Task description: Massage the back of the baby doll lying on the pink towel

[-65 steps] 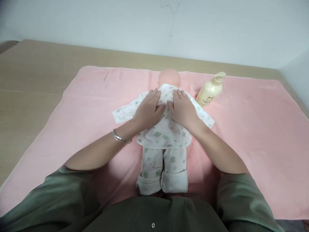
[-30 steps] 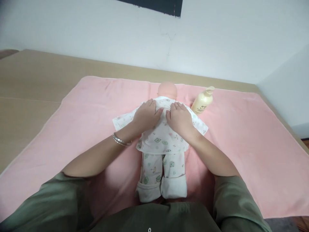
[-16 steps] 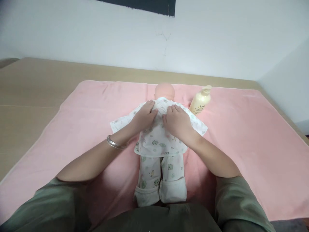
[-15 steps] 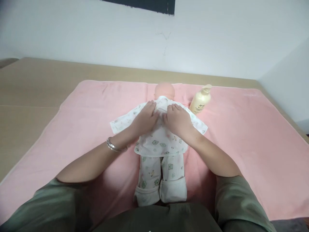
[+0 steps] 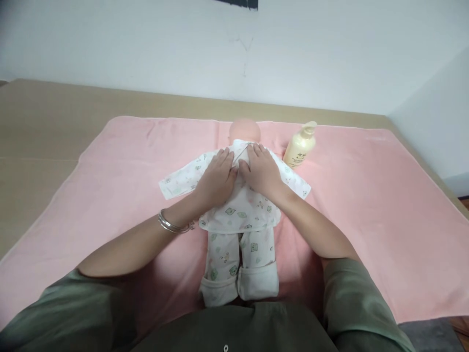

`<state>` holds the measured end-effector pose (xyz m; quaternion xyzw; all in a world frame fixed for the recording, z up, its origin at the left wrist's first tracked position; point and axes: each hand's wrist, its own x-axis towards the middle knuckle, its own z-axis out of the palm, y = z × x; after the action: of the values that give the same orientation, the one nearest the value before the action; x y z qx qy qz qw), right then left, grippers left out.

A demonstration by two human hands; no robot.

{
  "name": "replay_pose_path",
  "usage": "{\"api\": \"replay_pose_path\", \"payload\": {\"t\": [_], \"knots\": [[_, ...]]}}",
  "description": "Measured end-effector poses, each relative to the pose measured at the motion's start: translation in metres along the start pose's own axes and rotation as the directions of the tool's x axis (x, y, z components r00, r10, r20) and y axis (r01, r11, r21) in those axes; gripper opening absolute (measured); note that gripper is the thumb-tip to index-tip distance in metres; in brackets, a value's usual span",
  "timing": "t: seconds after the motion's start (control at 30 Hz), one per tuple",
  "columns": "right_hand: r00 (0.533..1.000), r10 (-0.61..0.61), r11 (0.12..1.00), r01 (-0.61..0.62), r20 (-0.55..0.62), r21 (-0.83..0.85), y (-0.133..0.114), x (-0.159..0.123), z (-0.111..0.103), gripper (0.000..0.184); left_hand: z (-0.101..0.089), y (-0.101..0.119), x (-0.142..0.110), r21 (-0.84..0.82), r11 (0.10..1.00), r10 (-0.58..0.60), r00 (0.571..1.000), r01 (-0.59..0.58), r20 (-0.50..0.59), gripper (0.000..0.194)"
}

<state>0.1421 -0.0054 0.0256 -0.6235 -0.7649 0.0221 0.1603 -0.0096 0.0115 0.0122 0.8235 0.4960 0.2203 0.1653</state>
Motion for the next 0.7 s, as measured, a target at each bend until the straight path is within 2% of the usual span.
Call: {"api": "replay_pose_path", "payload": {"t": [0.1,0.2,0.3,0.37,0.43,0.6,0.7], "knots": [[0.999,-0.047,0.996,0.046,-0.014,-0.073,-0.002,-0.006,-0.002,0.058,-0.003,-0.005,0.006,0.000,0.999,-0.040,0.998,0.040,0.047,0.058],[0.996,-0.084,0.993,0.083,-0.011,-0.087,-0.004,-0.009,-0.005,0.052,-0.002,-0.007,0.006,-0.015,0.999,-0.040,0.999,0.040,0.019,0.059],[0.998,-0.047,0.998,0.048,0.030,-0.028,0.002,0.001,-0.007,0.051,0.001,0.001,-0.004,-0.018,1.000,0.019,0.999,-0.019,-0.035,0.054],[0.997,-0.004,1.000,0.004,0.071,0.006,0.006,0.009,-0.007,0.053,0.002,0.005,-0.009,-0.027,0.999,0.041,0.999,-0.042,-0.032,0.052],[0.996,0.022,1.000,-0.022,0.091,-0.002,0.007,0.012,-0.006,0.055,0.001,0.004,-0.008,-0.047,0.999,0.020,1.000,-0.021,-0.022,0.052],[0.999,-0.028,0.995,0.032,0.044,-0.095,0.000,0.000,-0.007,0.054,0.003,-0.010,0.006,-0.048,0.998,-0.046,0.997,0.043,-0.066,0.055],[0.998,0.000,1.000,0.002,0.068,-0.030,0.003,0.002,-0.009,0.054,0.006,-0.011,0.005,-0.015,1.000,-0.020,0.997,0.019,-0.078,0.056]]}}
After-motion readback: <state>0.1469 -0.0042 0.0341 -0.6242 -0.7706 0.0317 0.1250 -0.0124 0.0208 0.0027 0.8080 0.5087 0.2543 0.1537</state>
